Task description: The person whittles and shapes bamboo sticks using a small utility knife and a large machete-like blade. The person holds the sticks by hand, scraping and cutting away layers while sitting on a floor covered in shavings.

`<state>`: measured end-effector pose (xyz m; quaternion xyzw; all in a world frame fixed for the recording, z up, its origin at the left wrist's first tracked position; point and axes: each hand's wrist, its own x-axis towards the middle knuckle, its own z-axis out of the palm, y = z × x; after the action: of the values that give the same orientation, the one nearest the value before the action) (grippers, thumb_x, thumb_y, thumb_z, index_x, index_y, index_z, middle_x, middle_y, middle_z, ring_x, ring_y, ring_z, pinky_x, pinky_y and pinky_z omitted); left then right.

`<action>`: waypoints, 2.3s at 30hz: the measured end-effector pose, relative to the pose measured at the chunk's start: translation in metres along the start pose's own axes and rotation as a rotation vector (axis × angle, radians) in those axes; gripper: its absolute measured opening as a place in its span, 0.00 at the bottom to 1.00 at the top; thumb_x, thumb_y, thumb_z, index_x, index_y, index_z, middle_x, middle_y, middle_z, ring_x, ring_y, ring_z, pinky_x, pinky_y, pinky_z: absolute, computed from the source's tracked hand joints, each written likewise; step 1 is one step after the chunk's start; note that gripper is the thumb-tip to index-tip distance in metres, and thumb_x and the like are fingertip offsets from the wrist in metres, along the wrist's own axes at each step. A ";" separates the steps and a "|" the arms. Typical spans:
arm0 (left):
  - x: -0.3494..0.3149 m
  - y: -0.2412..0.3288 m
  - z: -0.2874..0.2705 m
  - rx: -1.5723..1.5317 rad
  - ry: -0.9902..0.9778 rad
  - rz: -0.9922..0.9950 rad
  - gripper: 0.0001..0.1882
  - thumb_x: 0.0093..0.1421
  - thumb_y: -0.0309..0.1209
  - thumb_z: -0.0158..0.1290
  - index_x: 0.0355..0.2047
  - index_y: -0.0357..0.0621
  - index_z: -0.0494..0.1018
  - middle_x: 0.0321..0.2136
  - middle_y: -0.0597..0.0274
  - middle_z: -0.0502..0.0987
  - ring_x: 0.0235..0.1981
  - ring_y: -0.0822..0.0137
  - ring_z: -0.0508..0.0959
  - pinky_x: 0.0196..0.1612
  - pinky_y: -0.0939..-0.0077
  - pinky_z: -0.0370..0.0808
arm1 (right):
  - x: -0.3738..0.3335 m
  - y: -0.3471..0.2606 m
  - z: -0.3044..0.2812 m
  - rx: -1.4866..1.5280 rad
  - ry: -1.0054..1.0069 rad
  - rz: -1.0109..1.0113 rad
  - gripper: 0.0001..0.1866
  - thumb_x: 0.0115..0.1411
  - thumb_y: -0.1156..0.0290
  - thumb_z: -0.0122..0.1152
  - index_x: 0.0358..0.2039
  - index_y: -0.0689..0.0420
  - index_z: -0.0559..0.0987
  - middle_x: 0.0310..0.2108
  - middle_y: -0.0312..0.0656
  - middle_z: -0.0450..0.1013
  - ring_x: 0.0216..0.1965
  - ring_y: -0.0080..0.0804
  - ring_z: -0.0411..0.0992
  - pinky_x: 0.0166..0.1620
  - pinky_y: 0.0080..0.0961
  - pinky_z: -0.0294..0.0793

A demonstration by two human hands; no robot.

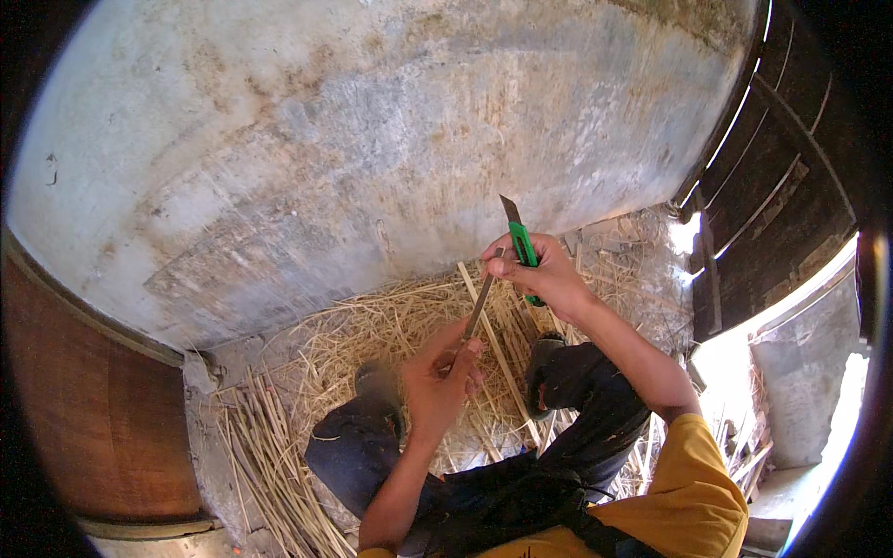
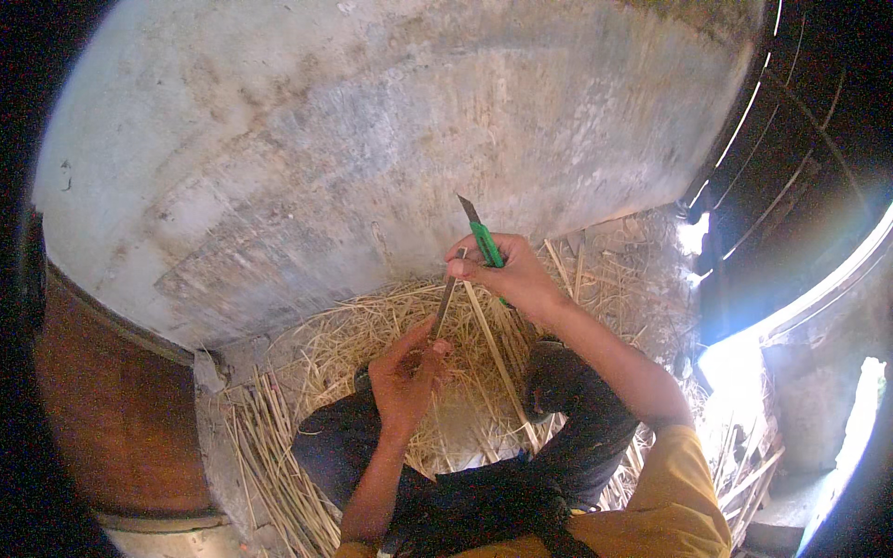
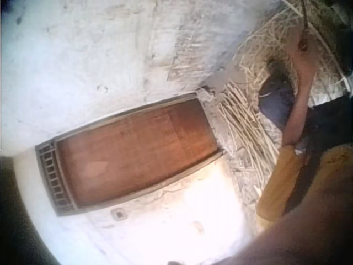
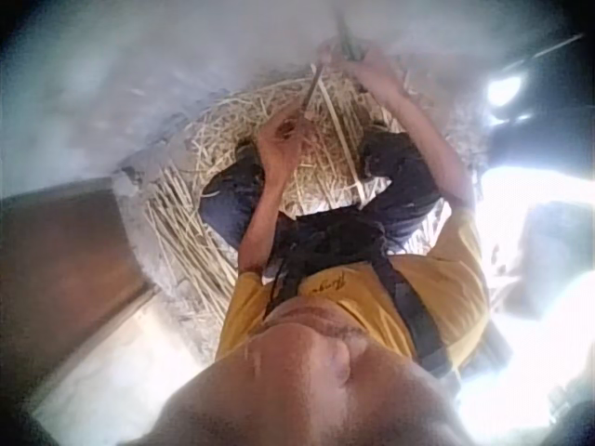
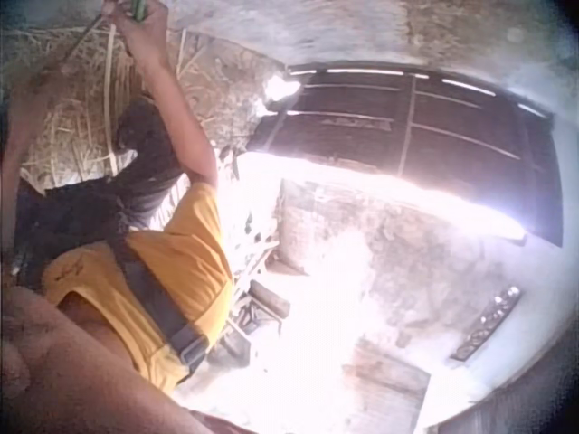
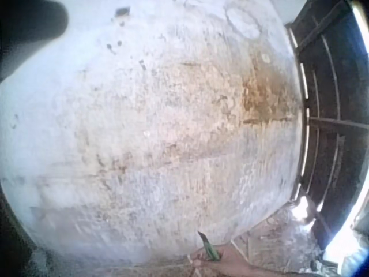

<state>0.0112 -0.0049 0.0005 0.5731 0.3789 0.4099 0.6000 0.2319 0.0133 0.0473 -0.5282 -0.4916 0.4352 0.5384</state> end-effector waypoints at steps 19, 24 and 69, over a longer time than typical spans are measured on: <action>0.003 0.002 -0.004 -0.052 -0.052 -0.027 0.17 0.69 0.28 0.56 0.56 0.38 0.77 0.32 0.60 0.82 0.24 0.76 0.79 0.22 0.82 0.74 | -0.006 -0.005 -0.004 0.072 0.021 -0.029 0.14 0.64 0.64 0.68 0.46 0.58 0.81 0.34 0.36 0.82 0.23 0.10 0.64 0.23 0.14 0.57; 0.004 -0.001 -0.013 -0.024 -0.279 -0.196 0.18 0.73 0.37 0.52 0.55 0.37 0.78 0.28 0.68 0.78 0.22 0.79 0.73 0.24 0.84 0.69 | -0.004 -0.009 -0.013 0.064 0.100 0.002 0.16 0.65 0.63 0.66 0.50 0.58 0.80 0.33 0.35 0.81 0.25 0.13 0.66 0.27 0.14 0.61; -0.012 -0.011 0.004 0.179 0.071 0.084 0.08 0.71 0.31 0.54 0.43 0.40 0.78 0.23 0.69 0.76 0.22 0.81 0.73 0.24 0.84 0.69 | 0.012 0.009 -0.049 -0.760 0.420 -0.252 0.17 0.67 0.53 0.60 0.39 0.57 0.80 0.18 0.50 0.70 0.21 0.48 0.72 0.28 0.40 0.68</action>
<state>0.0116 -0.0173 -0.0101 0.6250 0.4105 0.4193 0.5149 0.2829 0.0184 0.0413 -0.7014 -0.5571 0.0383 0.4429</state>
